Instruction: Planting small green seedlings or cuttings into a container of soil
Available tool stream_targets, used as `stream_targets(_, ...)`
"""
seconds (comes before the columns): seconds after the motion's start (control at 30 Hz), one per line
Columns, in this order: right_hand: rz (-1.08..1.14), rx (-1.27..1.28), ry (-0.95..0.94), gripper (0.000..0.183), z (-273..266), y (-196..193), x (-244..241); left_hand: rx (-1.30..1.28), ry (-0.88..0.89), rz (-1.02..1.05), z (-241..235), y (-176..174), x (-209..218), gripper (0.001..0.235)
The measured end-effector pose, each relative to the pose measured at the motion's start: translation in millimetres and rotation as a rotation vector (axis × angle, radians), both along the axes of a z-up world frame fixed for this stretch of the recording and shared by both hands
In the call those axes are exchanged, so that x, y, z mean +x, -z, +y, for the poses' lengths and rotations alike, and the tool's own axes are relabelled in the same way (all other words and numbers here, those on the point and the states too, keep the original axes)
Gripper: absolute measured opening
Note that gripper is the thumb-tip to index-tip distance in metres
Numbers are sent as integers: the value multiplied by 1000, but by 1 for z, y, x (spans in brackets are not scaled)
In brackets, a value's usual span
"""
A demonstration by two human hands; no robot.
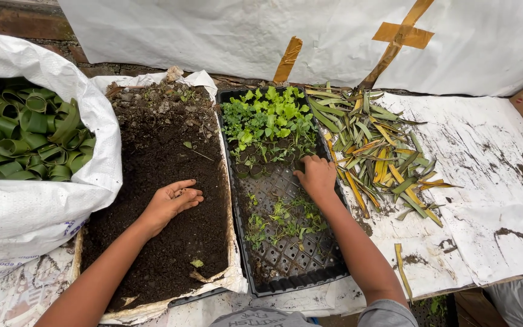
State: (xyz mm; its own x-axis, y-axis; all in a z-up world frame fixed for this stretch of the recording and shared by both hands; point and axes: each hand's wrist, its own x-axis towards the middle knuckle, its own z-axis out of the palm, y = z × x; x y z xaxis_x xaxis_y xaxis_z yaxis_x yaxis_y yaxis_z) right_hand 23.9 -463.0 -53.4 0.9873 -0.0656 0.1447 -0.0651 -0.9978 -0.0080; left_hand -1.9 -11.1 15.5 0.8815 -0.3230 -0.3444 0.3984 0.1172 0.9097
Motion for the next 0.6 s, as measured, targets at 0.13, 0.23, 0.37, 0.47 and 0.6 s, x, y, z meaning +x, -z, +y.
stream_targets(0.13,10,-21,-13,35,-10,15,6,-3,-6,-3,-1,0,-1,60)
stream_targets(0.23,-37,0,-15,30,-7,15,7,-8,-16,-5,-2,0,-1,59)
stream_targets(0.37,-76,-25,-29,32,-10,21,9,2,-12,-10,-2,-2,-1,58)
stream_targets(0.47,-80,-27,-36,35,-12,23,9,15,-7,-25,-2,1,-1,58)
stream_targets(0.6,-70,-60,-53,29,-4,11,-1,37,1,-67,-1,7,-2,57)
